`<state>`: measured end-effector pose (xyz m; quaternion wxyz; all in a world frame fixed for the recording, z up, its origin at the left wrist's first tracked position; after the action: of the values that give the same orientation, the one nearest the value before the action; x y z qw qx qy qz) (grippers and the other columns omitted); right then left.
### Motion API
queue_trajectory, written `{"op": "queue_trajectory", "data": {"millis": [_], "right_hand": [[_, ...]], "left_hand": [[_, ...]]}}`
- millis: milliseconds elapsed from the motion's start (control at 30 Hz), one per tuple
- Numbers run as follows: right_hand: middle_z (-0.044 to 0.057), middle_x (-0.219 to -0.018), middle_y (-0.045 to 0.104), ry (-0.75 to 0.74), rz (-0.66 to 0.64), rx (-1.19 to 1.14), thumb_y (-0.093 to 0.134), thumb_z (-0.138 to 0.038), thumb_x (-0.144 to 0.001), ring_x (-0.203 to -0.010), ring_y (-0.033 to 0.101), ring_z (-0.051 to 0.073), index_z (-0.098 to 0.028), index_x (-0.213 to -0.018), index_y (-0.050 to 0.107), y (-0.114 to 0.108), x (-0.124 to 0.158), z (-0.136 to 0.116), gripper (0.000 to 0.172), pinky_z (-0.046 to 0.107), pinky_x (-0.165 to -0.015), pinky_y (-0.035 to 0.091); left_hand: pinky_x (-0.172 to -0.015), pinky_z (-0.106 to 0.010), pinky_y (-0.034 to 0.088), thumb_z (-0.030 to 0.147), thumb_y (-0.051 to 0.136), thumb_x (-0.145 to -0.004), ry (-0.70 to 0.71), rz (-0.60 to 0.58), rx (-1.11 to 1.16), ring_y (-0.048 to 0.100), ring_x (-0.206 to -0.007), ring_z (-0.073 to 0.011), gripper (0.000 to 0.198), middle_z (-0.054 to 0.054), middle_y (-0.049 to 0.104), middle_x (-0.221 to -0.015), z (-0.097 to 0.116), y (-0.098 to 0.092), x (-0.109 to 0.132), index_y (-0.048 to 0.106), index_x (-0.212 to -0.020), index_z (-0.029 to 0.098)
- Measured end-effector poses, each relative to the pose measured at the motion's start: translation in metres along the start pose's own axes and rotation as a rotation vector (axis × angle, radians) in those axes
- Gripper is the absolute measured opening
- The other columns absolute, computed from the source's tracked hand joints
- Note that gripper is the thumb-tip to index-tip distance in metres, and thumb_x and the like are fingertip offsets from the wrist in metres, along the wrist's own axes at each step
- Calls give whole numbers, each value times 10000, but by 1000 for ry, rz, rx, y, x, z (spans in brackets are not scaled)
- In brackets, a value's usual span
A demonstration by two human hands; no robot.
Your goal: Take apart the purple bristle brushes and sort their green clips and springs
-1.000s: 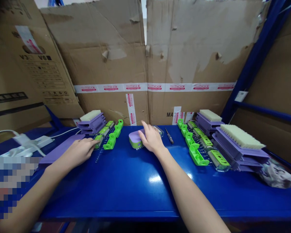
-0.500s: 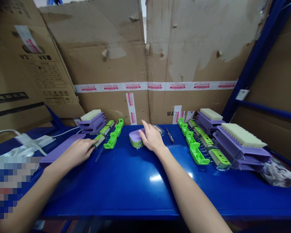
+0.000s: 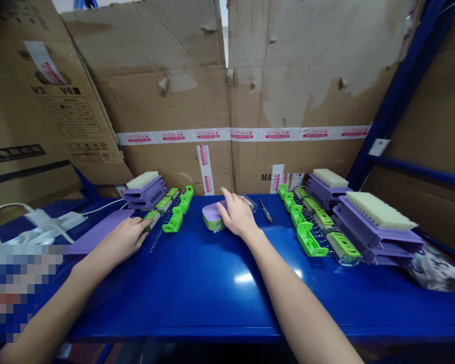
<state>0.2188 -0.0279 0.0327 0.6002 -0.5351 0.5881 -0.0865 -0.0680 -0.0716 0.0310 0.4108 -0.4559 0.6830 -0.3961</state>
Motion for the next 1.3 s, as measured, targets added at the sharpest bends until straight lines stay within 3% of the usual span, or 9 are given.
{"op": "queue_trajectory", "data": {"millis": [533,800,933,1133,1300], "right_hand": [[156,-1214,582,1,0,-3,318,-398,-952,-1120,542,270,-121,-1397,364,1,0,1,526,432,-973,411],[165,-1224,577,1,-7,10,318,-398,-953,-1120,542,265,-101,-1397,361,1,0,1,536,422,-976,408],[160,-1225,579,2,-9,11,319,-395,-952,-1118,542,265,-112,-1396,362,1,0,0,528,423,-973,408],[155,-1225,580,10,-8,13,324,-393,-952,-1118,542,262,-114,-1394,365,0,0,-1,524,414,-977,405],[150,-1218,584,5,-5,20,325,-395,-952,-1114,543,267,-138,-1398,361,0,0,-1,516,424,-966,407]], "left_hand": [[-835,-408,458,162,397,-845,22,73,90,614,-878,-293,382,-163,654,-950,-7,5,-4,621,-1149,105],[-964,-469,393,279,423,-855,155,319,148,557,-1074,-308,383,-166,600,-1185,9,-21,9,607,-1159,137],[-863,-424,457,371,481,-844,138,205,190,586,-1038,-302,416,-134,633,-1146,18,-27,17,599,-1187,170],[-854,-388,473,311,515,-837,76,-54,166,619,-1030,-284,336,-115,669,-1095,22,-20,20,646,-1126,199],[-848,-390,477,312,483,-866,69,-91,140,619,-1017,-286,353,-129,664,-1079,20,-18,19,628,-1157,176]]}}
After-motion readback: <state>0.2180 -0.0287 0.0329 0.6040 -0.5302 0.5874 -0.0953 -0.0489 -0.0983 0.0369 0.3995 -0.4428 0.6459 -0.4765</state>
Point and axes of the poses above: each hand's wrist, its own x-axis away from the middle knuckle, its own y-axis out of the palm, z = x × y, the point moved 4 cm from there along -x, towards the middle knuckle
